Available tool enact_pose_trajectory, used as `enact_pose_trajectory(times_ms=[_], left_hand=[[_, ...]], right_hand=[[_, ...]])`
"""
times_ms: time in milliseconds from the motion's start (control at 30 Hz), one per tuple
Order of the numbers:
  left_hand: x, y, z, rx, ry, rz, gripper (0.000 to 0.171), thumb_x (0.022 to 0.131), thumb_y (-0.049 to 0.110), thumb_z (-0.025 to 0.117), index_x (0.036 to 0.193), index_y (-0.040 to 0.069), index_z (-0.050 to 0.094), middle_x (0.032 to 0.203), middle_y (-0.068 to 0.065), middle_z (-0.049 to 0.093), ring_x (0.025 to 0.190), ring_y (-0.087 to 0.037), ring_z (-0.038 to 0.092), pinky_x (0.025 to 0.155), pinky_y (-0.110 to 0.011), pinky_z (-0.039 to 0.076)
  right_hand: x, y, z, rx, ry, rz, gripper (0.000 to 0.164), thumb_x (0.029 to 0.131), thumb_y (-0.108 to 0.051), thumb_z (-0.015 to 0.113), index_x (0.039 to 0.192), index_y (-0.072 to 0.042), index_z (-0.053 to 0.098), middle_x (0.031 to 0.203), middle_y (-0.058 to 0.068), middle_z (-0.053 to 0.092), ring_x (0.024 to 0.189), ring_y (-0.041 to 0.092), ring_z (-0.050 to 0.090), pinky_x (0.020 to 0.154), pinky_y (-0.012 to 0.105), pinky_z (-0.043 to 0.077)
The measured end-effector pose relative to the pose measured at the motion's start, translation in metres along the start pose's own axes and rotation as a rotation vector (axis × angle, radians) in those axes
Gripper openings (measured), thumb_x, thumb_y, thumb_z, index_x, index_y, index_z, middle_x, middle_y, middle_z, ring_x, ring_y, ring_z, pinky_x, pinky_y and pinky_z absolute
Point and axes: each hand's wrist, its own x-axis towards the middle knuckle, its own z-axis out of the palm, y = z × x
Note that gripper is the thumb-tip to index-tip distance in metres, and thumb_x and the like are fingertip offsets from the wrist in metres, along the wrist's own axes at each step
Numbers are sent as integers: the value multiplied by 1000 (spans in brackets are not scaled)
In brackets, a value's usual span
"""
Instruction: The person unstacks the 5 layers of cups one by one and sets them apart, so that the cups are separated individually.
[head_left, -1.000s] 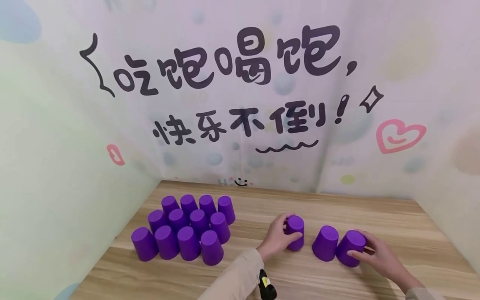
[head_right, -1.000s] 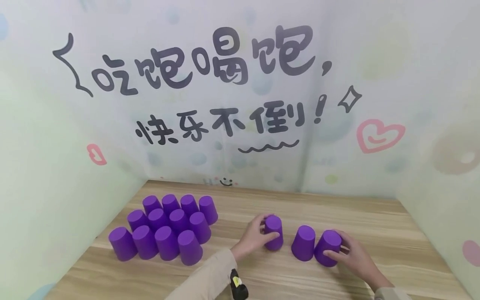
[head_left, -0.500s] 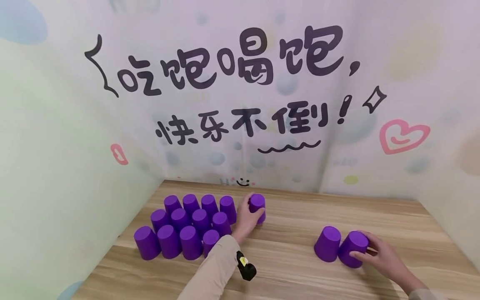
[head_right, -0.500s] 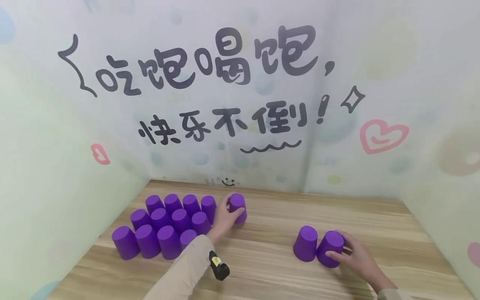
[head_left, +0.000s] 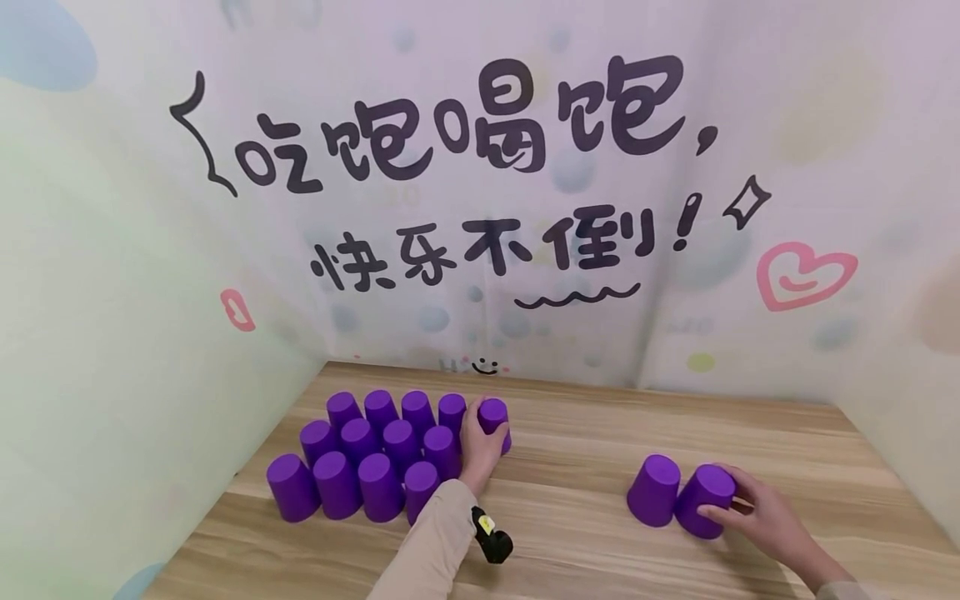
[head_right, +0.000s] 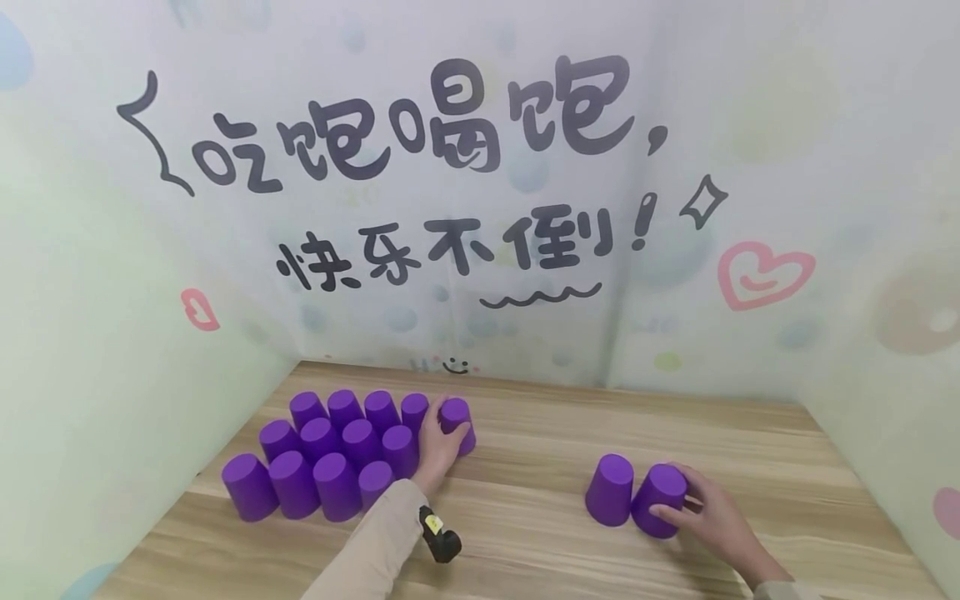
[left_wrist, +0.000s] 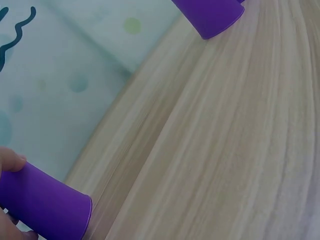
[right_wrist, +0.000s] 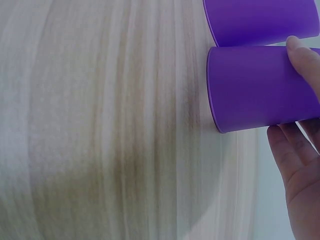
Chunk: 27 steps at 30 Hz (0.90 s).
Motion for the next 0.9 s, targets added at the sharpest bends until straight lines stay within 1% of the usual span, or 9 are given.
enact_pose_trajectory(times_ms=[100,200,300,367,467,633,700,867,900], left_hand=[[0,-4,0,-5,-4,-11,51,76,0,64,122,-3,44,120,-22,48,111,-36,43,94,-46,34],[0,-6,0,-5,-8,-9,51,76,1,64,123,-3,43,121,-22,47,112,-36,43,95,-46,34],[0,-5,-1,5,-14,-1,52,76,1,64,124,-4,43,122,-22,47,113,-36,43,95,-46,35],[1,-2,-2,0,-19,2,54,76,2,64,125,-4,42,121,-22,47,112,-35,44,94,-45,35],[5,7,-3,-17,-29,27,57,76,2,65,127,-3,40,123,-21,47,112,-34,44,94,-45,36],[12,30,-4,-96,-78,82,60,76,3,64,131,3,39,130,-17,42,117,-31,39,96,-44,34],[12,40,-3,-120,-107,107,59,77,5,63,130,6,39,131,-14,41,105,-31,47,90,-43,39],[6,61,9,-141,-183,173,59,76,7,64,130,3,39,131,-14,41,107,-30,47,93,-41,37],[3,64,13,-139,-200,179,61,76,7,65,130,2,38,131,-15,41,117,-29,40,98,-42,32]], right_hand=[[0,-1,0,3,-3,-5,50,67,-5,75,109,10,51,94,12,61,81,-10,51,65,18,51],[0,-1,0,11,-4,1,50,67,-4,75,109,10,51,94,12,61,81,-10,52,65,18,51],[-1,0,0,12,-7,0,50,68,-5,75,110,10,51,94,-8,59,82,-10,51,65,18,51],[-1,1,-1,11,-5,4,50,67,-6,75,110,9,52,93,-22,53,82,-10,52,65,18,51],[-1,2,-1,10,-11,-1,50,68,-7,75,110,9,52,93,-28,49,82,-10,51,65,17,50],[-1,2,-2,12,-9,-2,50,68,-6,75,110,9,52,94,-24,50,83,-10,51,66,17,50],[-1,2,-2,8,-9,1,50,68,-7,75,110,9,52,94,-23,51,83,-10,51,66,17,50],[1,1,-2,2,-12,5,51,68,-7,75,110,9,52,95,-4,59,83,-10,51,66,18,51],[1,1,-1,3,-14,5,51,68,-7,75,110,9,52,94,-2,60,83,-10,51,66,18,51]])
